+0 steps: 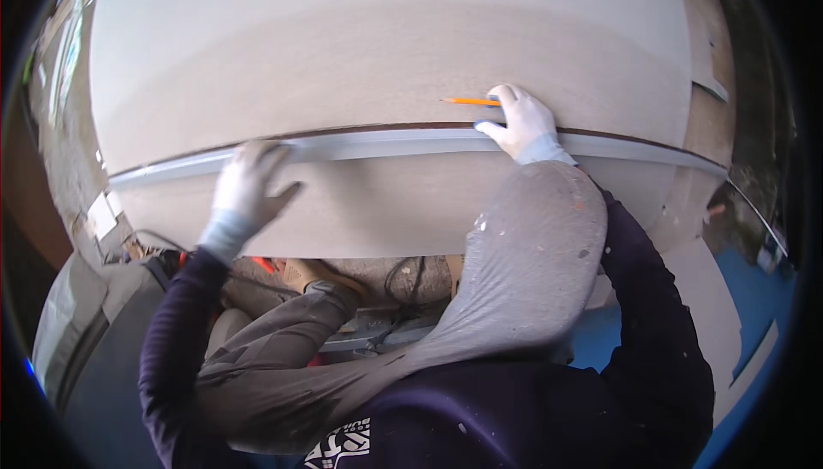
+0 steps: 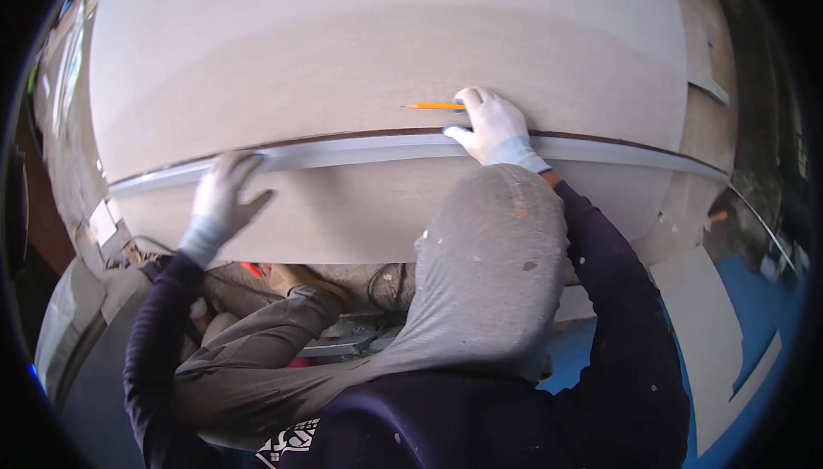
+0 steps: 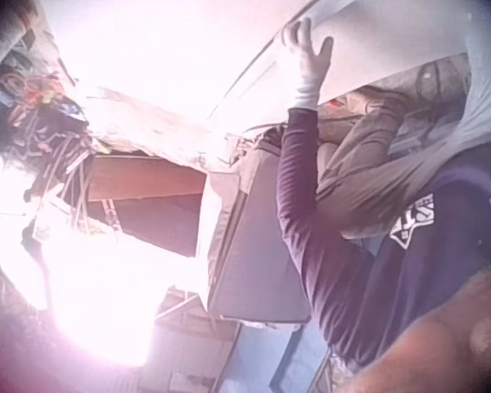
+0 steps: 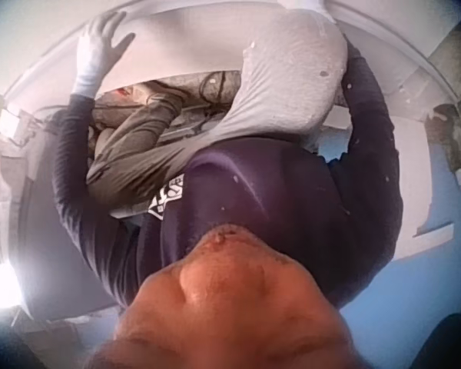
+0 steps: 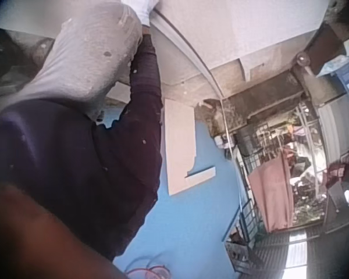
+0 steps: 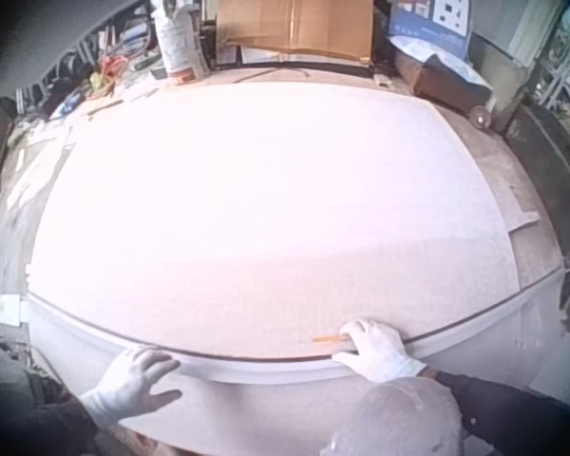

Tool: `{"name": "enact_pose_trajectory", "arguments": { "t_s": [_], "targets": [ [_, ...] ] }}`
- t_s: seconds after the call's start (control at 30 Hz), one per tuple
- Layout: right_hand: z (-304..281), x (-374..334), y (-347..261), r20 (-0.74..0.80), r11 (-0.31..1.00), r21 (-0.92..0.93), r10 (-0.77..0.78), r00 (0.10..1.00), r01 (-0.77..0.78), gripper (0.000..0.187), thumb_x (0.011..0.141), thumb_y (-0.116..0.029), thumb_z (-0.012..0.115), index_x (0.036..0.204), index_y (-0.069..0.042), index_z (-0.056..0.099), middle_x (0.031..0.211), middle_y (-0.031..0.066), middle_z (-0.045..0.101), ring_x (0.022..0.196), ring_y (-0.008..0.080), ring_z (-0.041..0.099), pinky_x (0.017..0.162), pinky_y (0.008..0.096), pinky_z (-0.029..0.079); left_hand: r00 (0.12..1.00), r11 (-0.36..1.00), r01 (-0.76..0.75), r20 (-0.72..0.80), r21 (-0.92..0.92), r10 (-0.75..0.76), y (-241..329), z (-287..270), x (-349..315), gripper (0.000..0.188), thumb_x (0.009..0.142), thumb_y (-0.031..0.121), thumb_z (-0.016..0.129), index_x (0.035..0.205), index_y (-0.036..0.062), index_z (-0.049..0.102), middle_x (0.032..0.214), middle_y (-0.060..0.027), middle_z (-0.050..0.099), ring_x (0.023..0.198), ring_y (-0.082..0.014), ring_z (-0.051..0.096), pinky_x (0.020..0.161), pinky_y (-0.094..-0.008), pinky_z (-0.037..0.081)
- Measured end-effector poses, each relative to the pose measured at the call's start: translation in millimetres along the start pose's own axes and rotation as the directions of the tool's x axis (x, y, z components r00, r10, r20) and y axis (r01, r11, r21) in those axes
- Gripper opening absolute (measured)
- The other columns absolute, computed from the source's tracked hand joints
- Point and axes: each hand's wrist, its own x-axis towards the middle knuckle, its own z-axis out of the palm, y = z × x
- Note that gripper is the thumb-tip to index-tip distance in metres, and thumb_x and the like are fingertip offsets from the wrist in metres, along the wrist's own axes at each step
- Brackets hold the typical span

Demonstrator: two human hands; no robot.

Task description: The person uses a straight edge and a pencil to mark a line on a large board while kneeling on the ground. They then retrieve a red level to mark another line before picking up an angle grinder and connecting it to a power strip.

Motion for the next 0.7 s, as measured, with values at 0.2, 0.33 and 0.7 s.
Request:
{"name": "enact_pose_trajectory", "arguments": {
  "t_s": [0.2, 0.33, 0.7],
  "targets": [
    [-0.5, 2.4, -0.3, -0.02, 0.998, 0.018, 0.053, 0.998, -0.052, 0.05, 0.083, -0.036, 0.085, 0.119, -0.01, 0.061, 0.12, 0.0122, 0.069, 0.112, 0.035, 0.067, 0.092, 0.0467, 0.054, 0.972, 1.0, 0.0, -0.235, -0.015, -0.004, 60.9, 78.8, 28.9, 0.049, 0.087, 0.027, 0.08, 0.13, 0.0057, 0.067, 0.133, -0.0148, 0.066, 0.129, -0.036, 0.06, 0.112, -0.0506, 0.047],
    [0.3, 3.4, 0.3, 0.016, 0.999, -0.01, 0.049, 0.999, -0.049, 0.05, 0.085, -0.036, 0.085, 0.122, -0.009, 0.062, 0.12, 0.0121, 0.07, 0.111, 0.0333, 0.068, 0.092, 0.0466, 0.055, 0.957, 0.999, 0.033, -0.29, 0.007, -0.029, 65.1, 99.5, 41.7, 0.039, 0.086, 0.02, 0.078, 0.123, 0.0074, 0.072, 0.13, -0.0094, 0.069, 0.122, -0.0318, 0.065, 0.102, -0.0451, 0.054],
    [-4.2, 14.0, -12.7, -0.044, 0.973, 0.047, -0.225, 0.973, 0.226, 0.038, 0.095, -0.032, 0.074, 0.125, -0.011, 0.064, 0.113, 0.0116, 0.07, 0.102, 0.0341, 0.069, 0.087, 0.0473, 0.056, 0.95, 0.996, 0.067, -0.308, 0.051, -0.048, 63.5, 101.1, 45.3, 0.025, 0.09, 0.015, 0.071, 0.113, 0.0103, 0.077, 0.12, -0.0052, 0.071, 0.112, -0.0279, 0.068, 0.091, -0.0412, 0.059]
  ]
}}
